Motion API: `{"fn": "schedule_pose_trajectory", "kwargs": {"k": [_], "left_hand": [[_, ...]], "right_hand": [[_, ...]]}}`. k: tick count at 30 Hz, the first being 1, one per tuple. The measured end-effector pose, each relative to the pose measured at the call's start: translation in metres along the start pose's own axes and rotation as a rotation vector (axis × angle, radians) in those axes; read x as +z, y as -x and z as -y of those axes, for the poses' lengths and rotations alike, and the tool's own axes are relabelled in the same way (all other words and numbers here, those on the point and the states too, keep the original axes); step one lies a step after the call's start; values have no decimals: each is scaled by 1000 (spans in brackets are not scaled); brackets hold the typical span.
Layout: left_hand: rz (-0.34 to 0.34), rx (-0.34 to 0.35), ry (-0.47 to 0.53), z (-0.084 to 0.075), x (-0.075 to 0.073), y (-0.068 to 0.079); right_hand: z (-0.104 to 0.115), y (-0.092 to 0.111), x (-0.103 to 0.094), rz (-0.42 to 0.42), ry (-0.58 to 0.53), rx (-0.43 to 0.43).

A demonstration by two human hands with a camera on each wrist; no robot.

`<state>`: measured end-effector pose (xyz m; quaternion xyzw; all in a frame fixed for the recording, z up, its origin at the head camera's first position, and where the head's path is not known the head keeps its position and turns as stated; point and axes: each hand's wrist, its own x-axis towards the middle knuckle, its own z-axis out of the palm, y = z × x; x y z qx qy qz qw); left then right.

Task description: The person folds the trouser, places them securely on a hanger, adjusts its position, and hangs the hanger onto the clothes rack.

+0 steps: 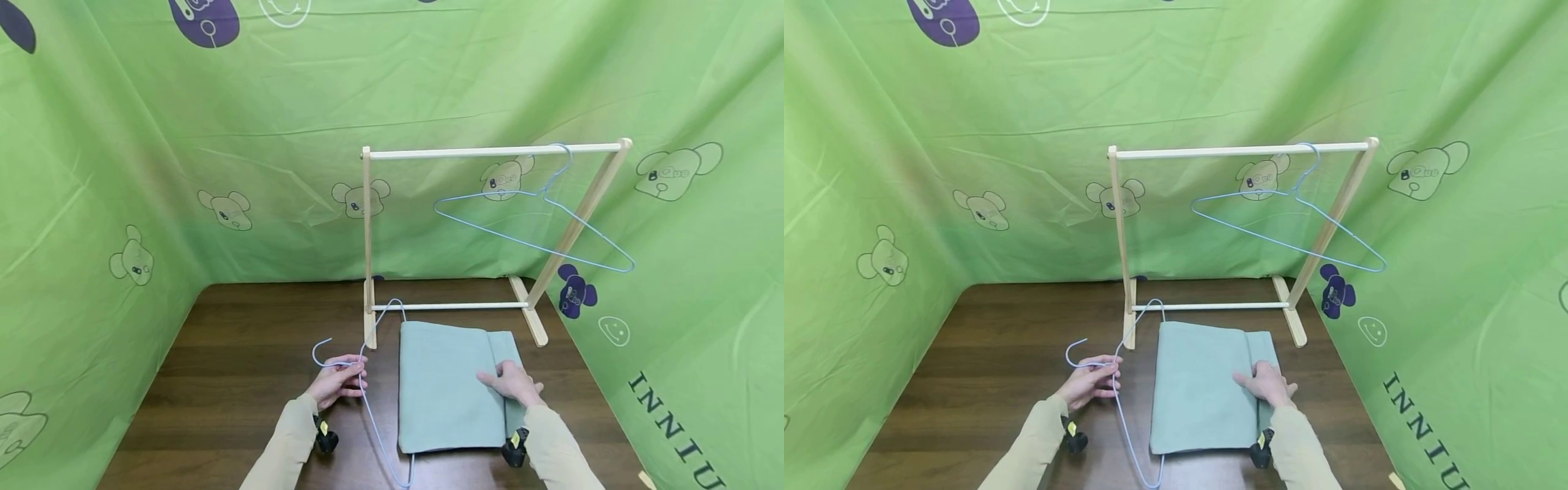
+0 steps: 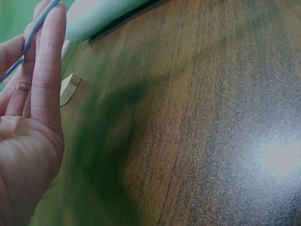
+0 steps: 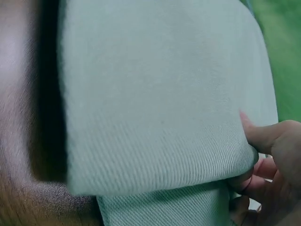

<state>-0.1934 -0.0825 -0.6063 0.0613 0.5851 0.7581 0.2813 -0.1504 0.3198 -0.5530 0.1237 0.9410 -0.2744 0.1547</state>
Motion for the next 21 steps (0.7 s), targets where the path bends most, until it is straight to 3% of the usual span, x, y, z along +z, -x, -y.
{"fn": "schedule_pose_trajectory", "kwargs": {"k": [3,9,21], "left_hand": [[-5,-3,3,0,0,0],[4,-3,10,0,1,-1],[22,9,7,0,5,-4]], "right_hand": [[-4,0,-1,4,-56,-25],[-18,-1,-2,-12,-318,-90],[-38,1,-8,-17,-573,-66]]}}
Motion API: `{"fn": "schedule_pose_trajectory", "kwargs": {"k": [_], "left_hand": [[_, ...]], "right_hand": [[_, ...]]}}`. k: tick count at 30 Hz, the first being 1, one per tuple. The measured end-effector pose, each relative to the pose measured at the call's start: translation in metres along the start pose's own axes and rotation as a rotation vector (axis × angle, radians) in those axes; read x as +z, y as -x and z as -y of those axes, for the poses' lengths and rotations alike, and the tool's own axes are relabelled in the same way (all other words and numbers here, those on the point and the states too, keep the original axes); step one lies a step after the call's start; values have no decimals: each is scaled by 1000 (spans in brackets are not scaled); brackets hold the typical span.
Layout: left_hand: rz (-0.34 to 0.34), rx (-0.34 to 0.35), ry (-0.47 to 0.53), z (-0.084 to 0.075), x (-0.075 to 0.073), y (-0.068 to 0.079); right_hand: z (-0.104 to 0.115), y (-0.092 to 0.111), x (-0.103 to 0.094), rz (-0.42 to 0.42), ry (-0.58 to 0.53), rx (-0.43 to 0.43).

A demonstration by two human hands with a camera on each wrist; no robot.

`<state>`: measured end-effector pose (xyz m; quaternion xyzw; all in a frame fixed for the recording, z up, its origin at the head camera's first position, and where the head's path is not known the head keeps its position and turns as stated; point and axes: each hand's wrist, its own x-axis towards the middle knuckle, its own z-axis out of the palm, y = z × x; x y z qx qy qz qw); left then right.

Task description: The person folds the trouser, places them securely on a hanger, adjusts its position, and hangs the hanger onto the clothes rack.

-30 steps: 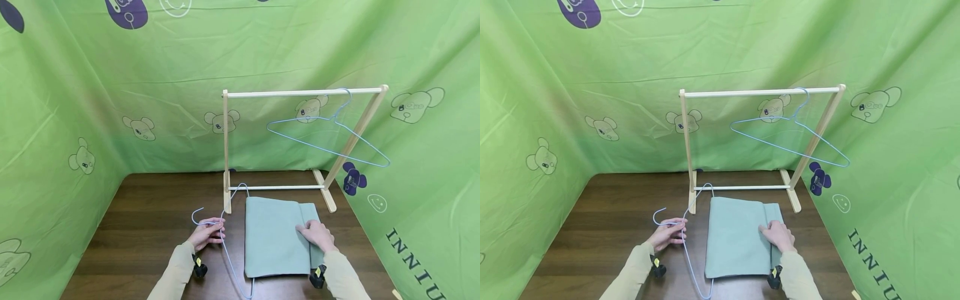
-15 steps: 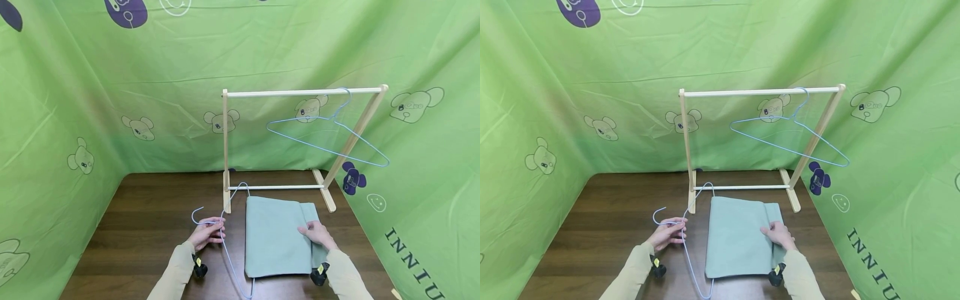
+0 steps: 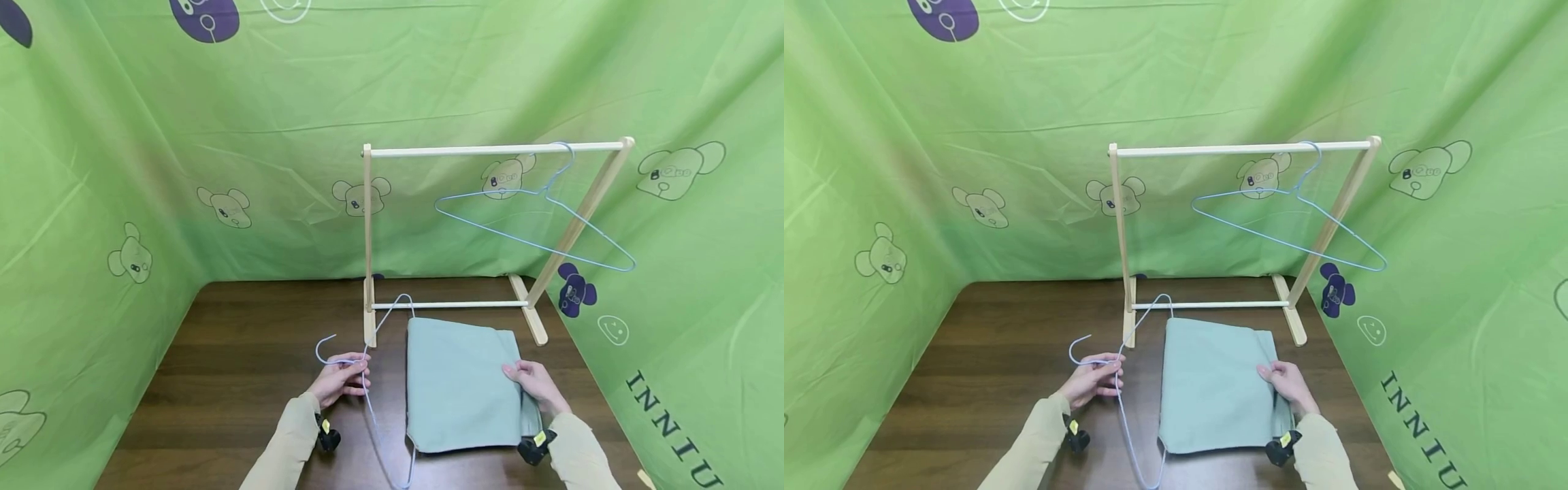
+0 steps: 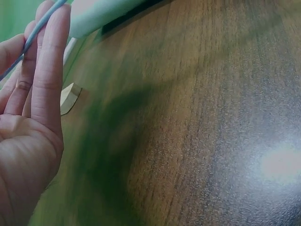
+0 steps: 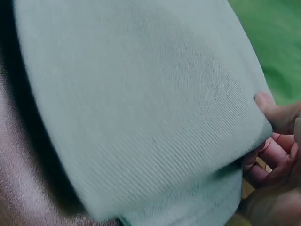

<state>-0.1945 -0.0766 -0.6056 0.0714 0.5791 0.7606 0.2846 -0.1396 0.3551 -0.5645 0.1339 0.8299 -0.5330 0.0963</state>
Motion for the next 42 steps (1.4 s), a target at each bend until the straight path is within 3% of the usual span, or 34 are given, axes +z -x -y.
{"fn": "schedule_pose_trajectory", "kwargs": {"k": [10,15,18,23,28,33,42], "left_hand": [[42,-5,28,0,11,-5],[46,-8,37,0,15,-6],[47,-4,43,1,14,-7],[38,-12,58,4,11,-6],[34,-23,58,5,10,-5],[16,-19,62,4,4,-4],[-44,-5,34,-2,-17,7]], "right_hand": [[-21,5,-14,-43,-237,37],[-24,9,-16,-50,-304,51],[-25,9,-14,-72,-224,17],[-24,6,-11,-135,45,-44],[-11,5,-8,-142,243,35],[-2,7,-3,-111,301,72],[7,5,18,-74,235,-1]]}}
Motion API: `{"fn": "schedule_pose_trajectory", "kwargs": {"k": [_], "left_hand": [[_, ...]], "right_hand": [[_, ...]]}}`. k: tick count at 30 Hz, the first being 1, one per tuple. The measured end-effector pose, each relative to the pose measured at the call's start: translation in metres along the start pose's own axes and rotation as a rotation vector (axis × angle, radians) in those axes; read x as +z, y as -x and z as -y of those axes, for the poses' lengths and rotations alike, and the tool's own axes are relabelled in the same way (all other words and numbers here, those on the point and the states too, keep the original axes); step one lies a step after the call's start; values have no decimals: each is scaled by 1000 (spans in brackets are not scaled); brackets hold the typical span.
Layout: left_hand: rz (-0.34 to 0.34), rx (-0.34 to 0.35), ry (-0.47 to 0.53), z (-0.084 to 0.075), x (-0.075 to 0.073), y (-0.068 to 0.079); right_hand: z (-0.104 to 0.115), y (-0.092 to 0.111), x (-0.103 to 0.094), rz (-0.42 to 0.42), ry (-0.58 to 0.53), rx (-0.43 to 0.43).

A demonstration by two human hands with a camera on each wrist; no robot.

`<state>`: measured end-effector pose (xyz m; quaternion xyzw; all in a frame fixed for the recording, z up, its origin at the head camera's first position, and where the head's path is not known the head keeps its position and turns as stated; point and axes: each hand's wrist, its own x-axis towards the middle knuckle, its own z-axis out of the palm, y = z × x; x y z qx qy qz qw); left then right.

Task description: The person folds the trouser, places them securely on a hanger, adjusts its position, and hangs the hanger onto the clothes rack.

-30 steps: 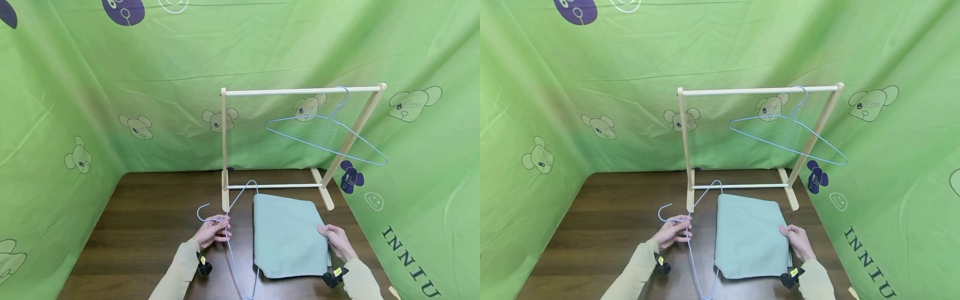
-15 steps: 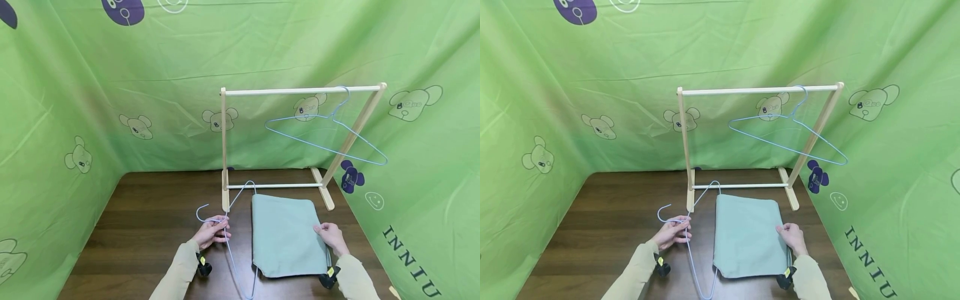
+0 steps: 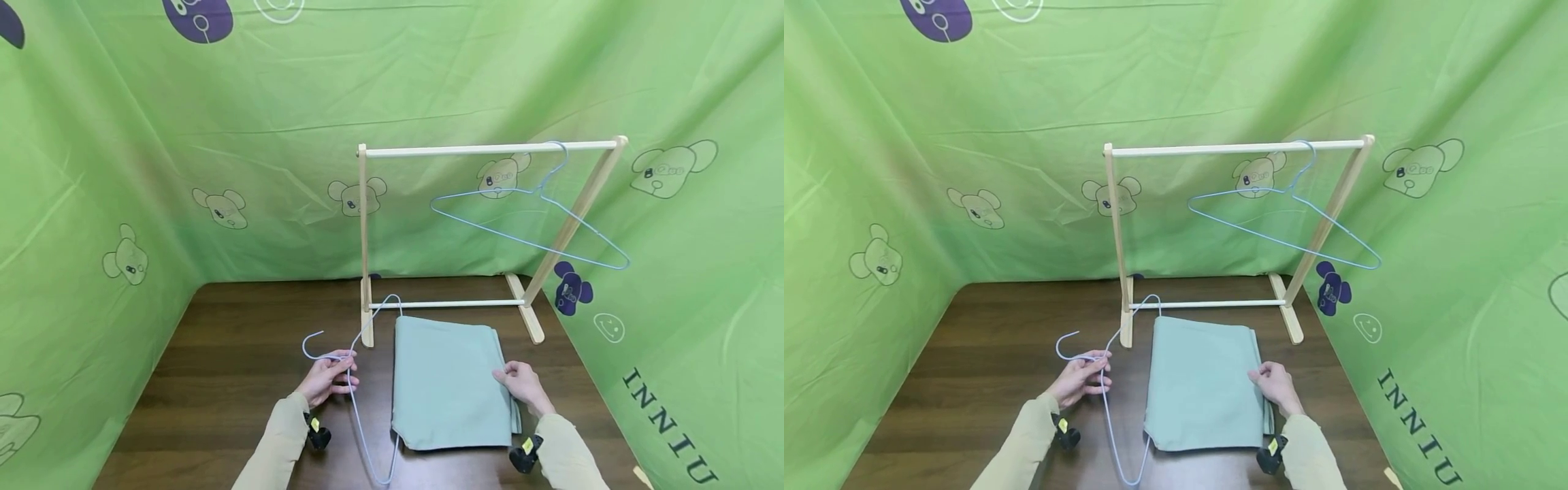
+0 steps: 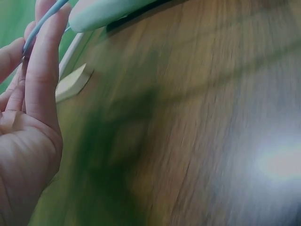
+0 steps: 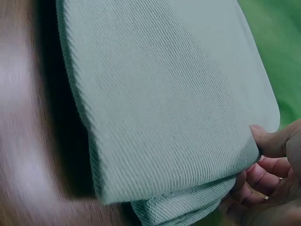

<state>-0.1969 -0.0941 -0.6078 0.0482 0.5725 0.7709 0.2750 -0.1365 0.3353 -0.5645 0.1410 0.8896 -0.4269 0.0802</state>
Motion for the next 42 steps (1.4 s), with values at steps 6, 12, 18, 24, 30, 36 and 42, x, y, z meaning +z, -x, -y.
{"fn": "schedule_pose_trajectory", "kwargs": {"k": [6,12,18,24,30,36,42], "left_hand": [[-40,2,-17,-3,-11,7],[-59,10,-14,-3,-12,9],[-68,3,7,-3,-8,7],[-57,0,4,-5,-3,5],[-57,-1,7,-4,-1,3],[-59,2,18,-3,-1,2],[-62,-2,18,-2,-1,4]], "right_hand": [[15,-1,10,0,47,40],[16,-6,16,20,118,20],[10,-7,11,31,34,-27],[0,-5,6,81,-197,48],[-5,-4,6,101,-299,94],[-1,-5,5,10,23,18],[2,11,2,78,99,51]]}}
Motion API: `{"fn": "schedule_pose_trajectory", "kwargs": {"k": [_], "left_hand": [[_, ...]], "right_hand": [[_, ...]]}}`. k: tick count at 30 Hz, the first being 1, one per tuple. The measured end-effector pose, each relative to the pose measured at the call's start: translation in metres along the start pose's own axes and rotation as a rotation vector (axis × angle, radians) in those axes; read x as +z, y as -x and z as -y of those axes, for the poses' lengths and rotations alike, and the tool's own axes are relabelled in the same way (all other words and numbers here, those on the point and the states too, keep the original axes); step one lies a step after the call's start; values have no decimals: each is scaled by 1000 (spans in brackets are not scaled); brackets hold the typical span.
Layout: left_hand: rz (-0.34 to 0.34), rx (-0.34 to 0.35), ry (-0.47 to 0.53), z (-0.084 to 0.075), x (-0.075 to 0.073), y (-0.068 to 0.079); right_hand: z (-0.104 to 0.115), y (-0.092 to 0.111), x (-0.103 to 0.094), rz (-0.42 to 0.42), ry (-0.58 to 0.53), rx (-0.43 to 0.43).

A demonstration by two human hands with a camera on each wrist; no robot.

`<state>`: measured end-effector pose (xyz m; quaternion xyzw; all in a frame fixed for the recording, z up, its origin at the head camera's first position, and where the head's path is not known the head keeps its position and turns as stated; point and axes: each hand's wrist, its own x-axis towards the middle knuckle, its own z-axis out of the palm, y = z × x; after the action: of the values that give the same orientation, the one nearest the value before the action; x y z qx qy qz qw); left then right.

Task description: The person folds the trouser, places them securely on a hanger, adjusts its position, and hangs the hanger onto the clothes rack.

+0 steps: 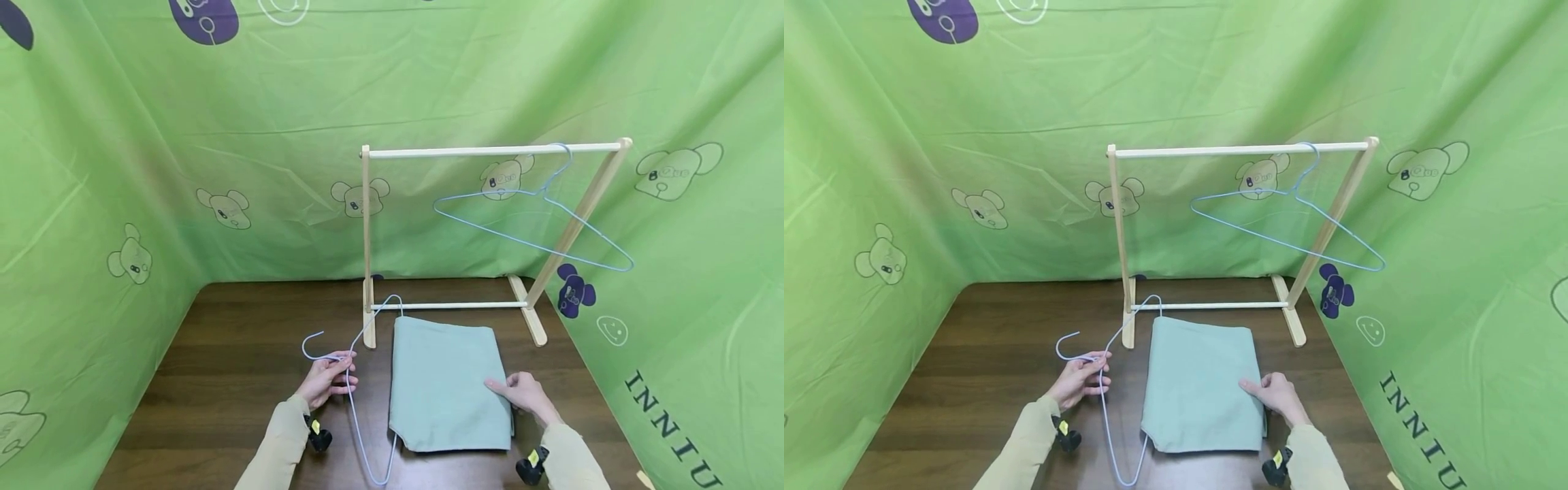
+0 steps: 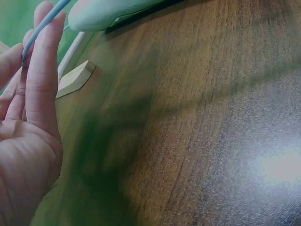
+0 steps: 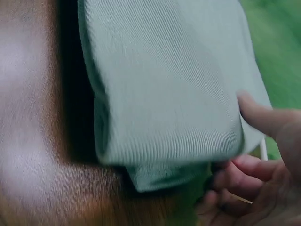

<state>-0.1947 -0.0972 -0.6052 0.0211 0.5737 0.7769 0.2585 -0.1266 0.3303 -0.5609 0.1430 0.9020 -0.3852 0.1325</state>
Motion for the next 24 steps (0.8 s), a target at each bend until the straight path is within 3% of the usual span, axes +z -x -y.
{"fn": "schedule_pose_trajectory", "kwargs": {"k": [7,15,20,24], "left_hand": [[-10,5,11,1,0,4],[-18,7,22,4,-1,2],[-2,18,12,5,-1,2],[5,20,4,6,-1,1]], "right_hand": [[-5,17,-2,145,-81,-45],[-22,17,-7,400,-457,-80],[-34,15,-8,455,-585,-115],[-42,14,-5,445,-620,-114]]}}
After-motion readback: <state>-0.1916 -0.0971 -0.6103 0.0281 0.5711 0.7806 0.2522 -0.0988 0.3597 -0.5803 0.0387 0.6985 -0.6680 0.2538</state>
